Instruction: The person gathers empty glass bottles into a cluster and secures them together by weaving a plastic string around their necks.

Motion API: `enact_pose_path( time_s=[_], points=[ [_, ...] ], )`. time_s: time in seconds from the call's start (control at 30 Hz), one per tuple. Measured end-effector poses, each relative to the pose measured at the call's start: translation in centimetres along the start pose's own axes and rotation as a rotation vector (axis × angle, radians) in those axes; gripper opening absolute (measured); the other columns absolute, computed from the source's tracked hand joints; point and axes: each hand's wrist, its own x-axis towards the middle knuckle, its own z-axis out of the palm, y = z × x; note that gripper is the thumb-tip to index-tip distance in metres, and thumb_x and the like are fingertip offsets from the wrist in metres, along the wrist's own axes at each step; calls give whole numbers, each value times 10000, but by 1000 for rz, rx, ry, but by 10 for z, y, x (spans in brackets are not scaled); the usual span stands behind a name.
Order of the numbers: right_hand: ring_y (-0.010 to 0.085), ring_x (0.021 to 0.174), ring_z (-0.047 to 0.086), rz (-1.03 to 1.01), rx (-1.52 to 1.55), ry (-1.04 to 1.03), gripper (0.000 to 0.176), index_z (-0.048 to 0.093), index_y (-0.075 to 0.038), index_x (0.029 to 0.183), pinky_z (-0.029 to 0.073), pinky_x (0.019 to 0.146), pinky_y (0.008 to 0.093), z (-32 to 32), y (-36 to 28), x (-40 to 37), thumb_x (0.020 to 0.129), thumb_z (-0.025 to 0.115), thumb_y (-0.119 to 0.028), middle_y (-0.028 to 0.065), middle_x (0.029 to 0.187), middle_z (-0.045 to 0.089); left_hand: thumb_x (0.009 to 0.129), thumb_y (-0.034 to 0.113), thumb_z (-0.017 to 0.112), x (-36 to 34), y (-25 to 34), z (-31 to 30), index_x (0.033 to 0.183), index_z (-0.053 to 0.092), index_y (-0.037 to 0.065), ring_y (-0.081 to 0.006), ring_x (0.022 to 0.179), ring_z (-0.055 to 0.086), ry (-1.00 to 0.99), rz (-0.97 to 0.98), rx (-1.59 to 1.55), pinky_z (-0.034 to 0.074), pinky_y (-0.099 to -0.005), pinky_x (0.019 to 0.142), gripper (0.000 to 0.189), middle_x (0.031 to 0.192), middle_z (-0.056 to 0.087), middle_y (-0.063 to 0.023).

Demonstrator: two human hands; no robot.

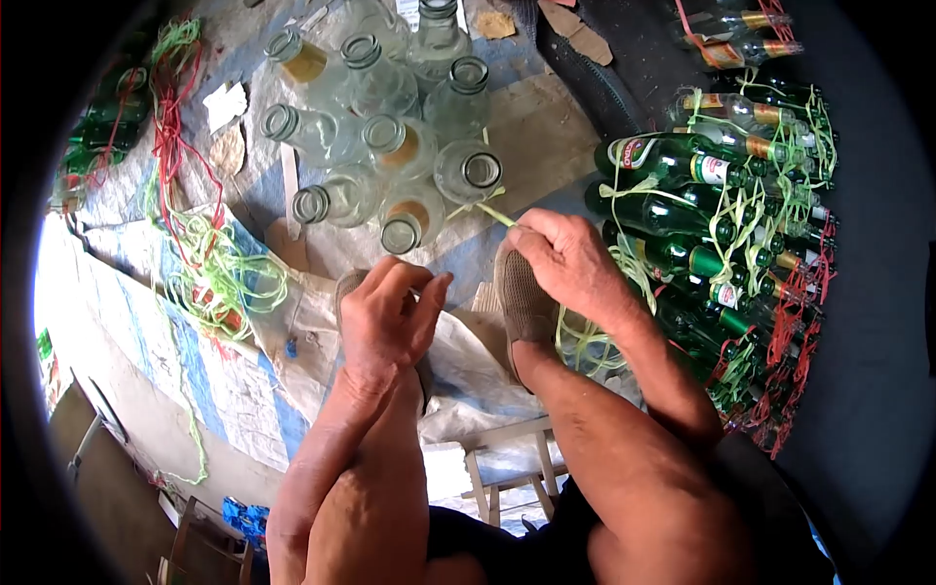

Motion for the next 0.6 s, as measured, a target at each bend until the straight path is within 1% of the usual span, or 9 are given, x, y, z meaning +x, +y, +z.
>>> enact_pose_path(
  time_s=[0.1,0.2,0.33,0.37,0.4,0.47,0.5,0.53,0.6],
  points=[
    [95,671,578,7,-42,-27,233,731,42,971,471,613,318,-12,-6,-3,1059,645,-155,88,717,663,940,32,808,-2,1,3,985,730,12,-186,616,637,-114,31,-38,509,-312,587,92,866,687,-101],
    [70,671,538,-16,-58,-42,237,727,43,963,440,599,292,-23,-11,-4,1066,638,-150,49,726,648,940,26,797,0,3,9,1058,742,16,-193,655,675,-95,80,-29,532,-306,615,131,940,730,-117],
    [52,644,493,-71,-50,-44,251,731,37,956,391,563,284,-41,-25,-3,1075,639,-163,3,699,604,948,4,772,2,5,14,1254,733,24,-189,710,710,-77,123,-42,562,-302,662,309,1167,762,-146],
    [49,638,477,-63,-43,-41,251,733,35,956,376,555,284,-44,-29,-4,1073,641,-167,-3,692,590,949,-19,753,1,4,13,1363,690,36,-184,752,724,-98,121,-46,579,-295,689,422,1260,745,-157],
    [46,632,461,-61,-35,-37,252,735,33,956,361,548,284,-46,-34,-2,1072,644,-171,-10,685,576,948,-31,743,1,7,13,1396,671,39,-185,772,728,-106,95,-70,587,-294,699,459,1290,734,-163],
    [144,601,507,-34,-56,-29,235,687,45,920,427,571,352,-49,-47,-1,1049,659,-148,117,680,591,946,-55,725,1,15,14,1462,634,45,-188,812,738,-111,51,-109,601,-293,718,533,1349,711,-174],
    [193,585,530,-23,-66,-25,232,662,51,902,460,583,385,-49,-53,-1,1038,666,-137,180,677,599,942,-93,692,1,13,16,1542,567,44,-196,882,752,-110,84,-134,615,-299,730,628,1448,655,-195],
    [202,585,536,-36,-72,-23,231,662,53,903,461,584,388,-49,-56,0,1037,667,-135,184,682,601,931,-110,689,2,13,16,1595,491,22,-219,946,766,-123,128,-142,622,-306,714,705,1544,586,-226],
    [221,585,548,-58,-82,-22,227,662,55,905,465,586,393,-49,-62,-1,1034,668,-131,192,693,606,919,-119,695,0,18,22,1642,405,10,-247,998,775,-93,158,-136,633,-309,714,790,1617,519,-244]
  ],
)
